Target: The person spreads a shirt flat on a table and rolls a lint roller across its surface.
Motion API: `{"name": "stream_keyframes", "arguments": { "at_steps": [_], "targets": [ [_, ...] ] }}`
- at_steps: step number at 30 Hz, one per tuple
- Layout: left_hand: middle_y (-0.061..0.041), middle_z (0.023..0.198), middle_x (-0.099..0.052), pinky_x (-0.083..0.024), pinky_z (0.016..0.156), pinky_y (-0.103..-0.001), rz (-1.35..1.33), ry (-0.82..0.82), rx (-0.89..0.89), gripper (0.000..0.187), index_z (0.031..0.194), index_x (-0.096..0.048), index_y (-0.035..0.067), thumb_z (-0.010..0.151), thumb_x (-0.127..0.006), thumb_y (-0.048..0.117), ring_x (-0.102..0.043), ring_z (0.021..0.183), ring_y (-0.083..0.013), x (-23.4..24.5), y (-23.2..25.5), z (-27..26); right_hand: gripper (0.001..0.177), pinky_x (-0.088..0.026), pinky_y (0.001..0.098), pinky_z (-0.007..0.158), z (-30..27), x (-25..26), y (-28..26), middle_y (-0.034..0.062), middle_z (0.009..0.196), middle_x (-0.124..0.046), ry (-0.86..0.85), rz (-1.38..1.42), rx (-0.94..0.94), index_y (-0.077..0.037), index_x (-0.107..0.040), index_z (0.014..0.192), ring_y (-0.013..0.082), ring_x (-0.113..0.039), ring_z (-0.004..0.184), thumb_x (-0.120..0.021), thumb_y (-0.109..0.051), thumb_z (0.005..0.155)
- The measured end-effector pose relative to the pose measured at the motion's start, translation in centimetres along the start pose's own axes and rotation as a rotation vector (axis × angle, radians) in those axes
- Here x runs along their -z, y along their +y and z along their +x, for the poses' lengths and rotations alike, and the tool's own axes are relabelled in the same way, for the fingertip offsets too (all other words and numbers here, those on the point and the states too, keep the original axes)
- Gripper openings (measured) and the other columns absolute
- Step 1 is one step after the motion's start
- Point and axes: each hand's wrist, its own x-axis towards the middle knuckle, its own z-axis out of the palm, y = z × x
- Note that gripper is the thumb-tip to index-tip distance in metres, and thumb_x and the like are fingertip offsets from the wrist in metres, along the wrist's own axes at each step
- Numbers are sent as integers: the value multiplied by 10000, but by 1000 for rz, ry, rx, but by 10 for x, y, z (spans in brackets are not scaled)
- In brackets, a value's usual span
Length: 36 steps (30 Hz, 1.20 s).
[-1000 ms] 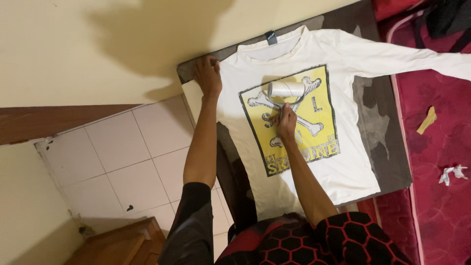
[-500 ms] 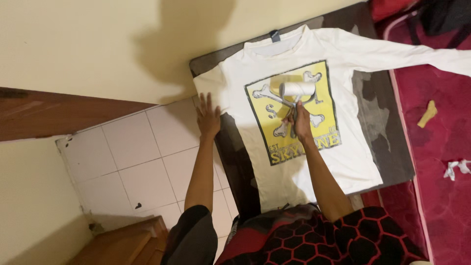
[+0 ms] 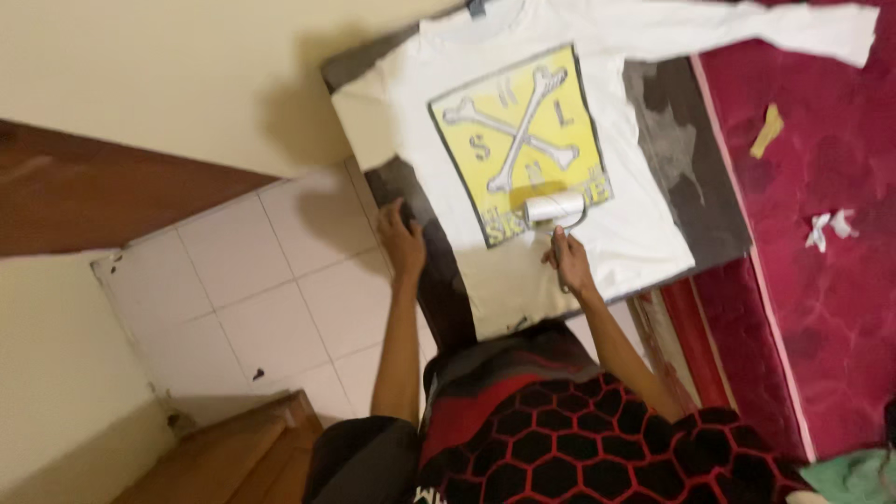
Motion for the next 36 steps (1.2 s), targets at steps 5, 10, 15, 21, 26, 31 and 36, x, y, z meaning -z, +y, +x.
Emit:
{"name": "stream_keyframes", "arguments": {
  "at_steps": [5,10,15,21,26,31,36],
  "targets": [
    [-213,1177,-565,-442,973,-488,-125,-64,42,338,1218,-581,52,929,-709,171,-524,1134,-389,-15,37,-108,610,-538,346,679,-40,17,14,43,572,-416,42,0,-3,-50,-484,757,182,-472,575,-374,-539,1104],
    [-168,1108,-605,-490,892,-436,-284,-268,297,356,1240,-577,42,984,-690,263,-591,1031,-325,-7,52,-175,641,-540,344,686,-76,29,23,58,580,-435,35,-91,-24,-32,-487,761,194,-540,607,-363,-563,1097],
    [-179,1110,-599,-468,896,-450,-359,-198,119,524,1328,-527,12,880,-738,185,-561,1024,-338,-9,49,-221,636,-513,341,654,-101,40,35,64,578,-481,56,-155,-36,-44,-524,741,205,-673,687,-361,-561,1074],
    [-141,1073,-649,-458,929,-467,-212,-273,155,542,1447,-496,55,957,-708,148,-581,1036,-330,-8,54,-248,629,-521,327,636,-127,47,49,52,577,-462,-10,-132,27,-17,-504,790,215,-711,691,-371,-546,1104],
    [-138,1163,-625,-436,894,-496,-127,-155,151,623,1420,-494,77,866,-769,154,-572,1063,-332,1,72,-257,575,-645,360,618,-143,37,51,32,587,-448,-232,-19,-109,10,-544,978,208,-706,652,-385,-537,1057],
    [-112,1126,-624,-451,931,-486,-130,-180,331,721,1419,-495,120,804,-857,223,-564,1087,-316,1,85,-252,599,-633,382,495,-166,6,39,54,627,-491,-387,-5,-239,61,-501,1044,209,-669,531,-428,-532,1022],
    [-94,1180,-629,-435,933,-517,-98,-136,337,863,1444,-468,186,709,-919,203,-558,1122,-313,-10,85,-252,548,-577,369,450,-180,-15,25,39,613,-485,-360,-32,-325,4,-527,1067,173,-582,464,-440,-534,1011]
  ]
}}
